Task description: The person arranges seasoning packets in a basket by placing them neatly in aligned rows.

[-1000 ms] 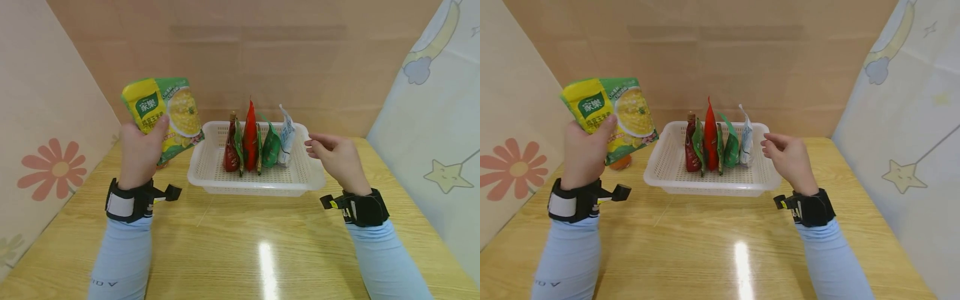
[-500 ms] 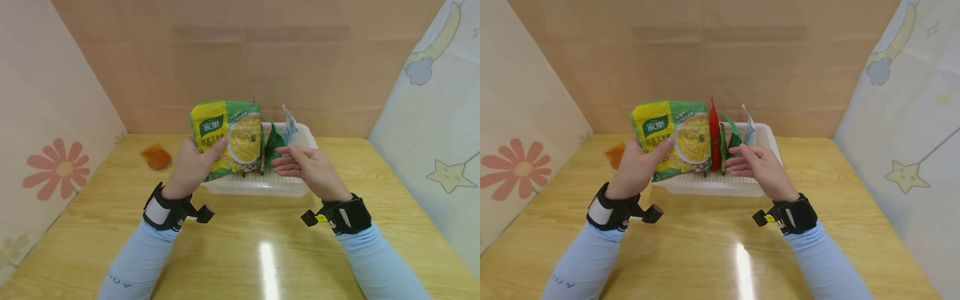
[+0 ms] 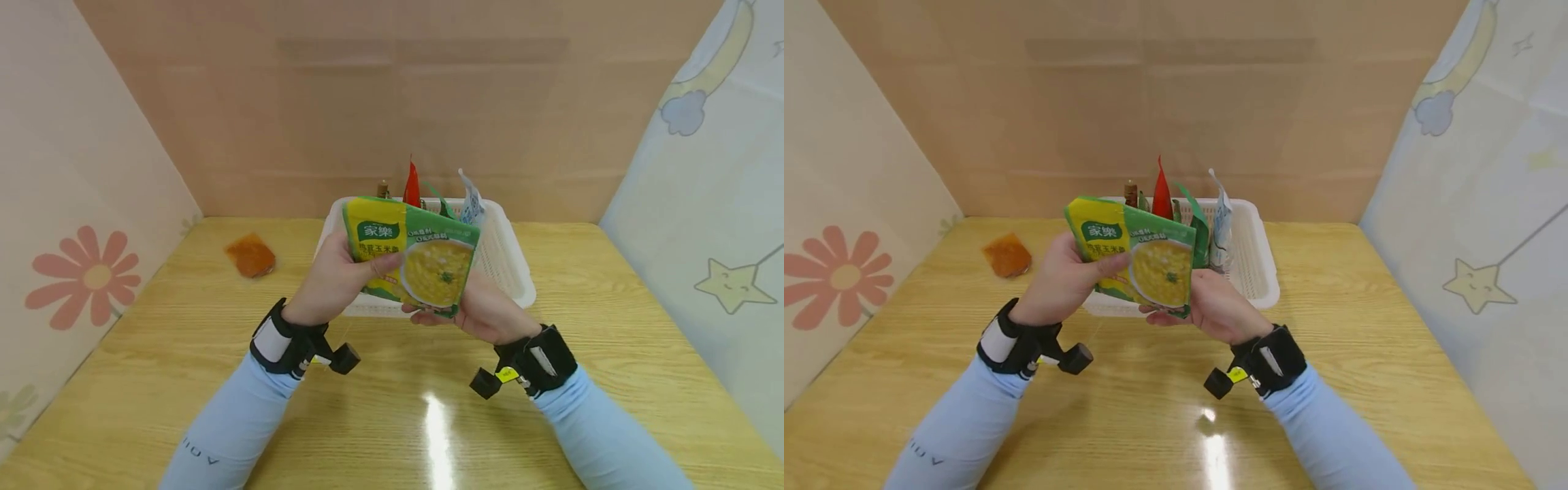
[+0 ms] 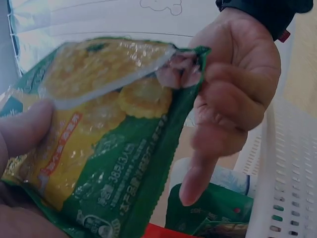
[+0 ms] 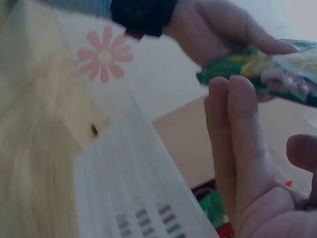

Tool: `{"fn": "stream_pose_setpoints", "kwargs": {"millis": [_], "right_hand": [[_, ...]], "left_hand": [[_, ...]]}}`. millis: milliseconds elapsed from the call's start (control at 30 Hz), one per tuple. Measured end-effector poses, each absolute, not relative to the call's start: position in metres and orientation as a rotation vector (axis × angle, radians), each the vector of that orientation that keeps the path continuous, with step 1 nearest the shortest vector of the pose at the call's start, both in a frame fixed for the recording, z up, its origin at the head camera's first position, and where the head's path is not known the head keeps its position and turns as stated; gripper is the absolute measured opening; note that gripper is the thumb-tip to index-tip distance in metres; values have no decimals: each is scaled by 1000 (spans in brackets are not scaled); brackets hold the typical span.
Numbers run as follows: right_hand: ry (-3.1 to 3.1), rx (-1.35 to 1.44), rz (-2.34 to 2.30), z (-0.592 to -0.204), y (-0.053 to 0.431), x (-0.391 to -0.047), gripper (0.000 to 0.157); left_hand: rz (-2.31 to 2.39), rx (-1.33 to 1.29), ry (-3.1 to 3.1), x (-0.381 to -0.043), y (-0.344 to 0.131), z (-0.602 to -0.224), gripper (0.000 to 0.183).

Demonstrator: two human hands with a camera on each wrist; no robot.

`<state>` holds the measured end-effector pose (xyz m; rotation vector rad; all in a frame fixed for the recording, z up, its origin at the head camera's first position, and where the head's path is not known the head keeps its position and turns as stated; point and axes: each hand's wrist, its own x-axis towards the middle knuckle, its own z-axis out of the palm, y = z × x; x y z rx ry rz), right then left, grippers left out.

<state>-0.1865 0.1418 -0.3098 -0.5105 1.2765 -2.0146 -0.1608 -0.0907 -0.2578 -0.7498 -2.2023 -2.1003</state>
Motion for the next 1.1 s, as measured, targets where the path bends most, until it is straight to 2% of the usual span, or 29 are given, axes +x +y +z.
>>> {"fn": "stream_pose_setpoints", "kwargs": {"millis": [133,300,400,500,600,733,833,967,1100], "right_hand": [[1173,-469,-2004,-312,138,-182,57],[1029,-519,-1982,-312,136,-174,48],[987,-500,-2022,-308,132,-169,47],[1024,-396,-2143,-304,129,-164,54],[1108,-283,-2270,-300,126,-162,51],[1215,-149,-2389,-297,123,-164,36],[1300,-106,-2445,-298,120,-165,40],[1371,-136,-2450,-301,115,-161,52],[1406,-208,-2381,-304,111,-156,61]], "left_hand": [[-2136,-801,-2224,-165,-90,-262,30],[-2124,-836,-2236,-169,-88,-267,28],[-2070,-794,-2229,-168,-84,-266,33],[-1952,-720,-2231,-165,-81,-263,47],[-1804,-674,-2248,-158,-79,-259,70],[-1724,-765,-2275,-142,-74,-254,97],[-1772,-860,-2292,-130,-64,-255,109],[-1923,-875,-2233,-125,-49,-259,106],[-2004,-770,-2223,-124,-48,-262,84]]}}
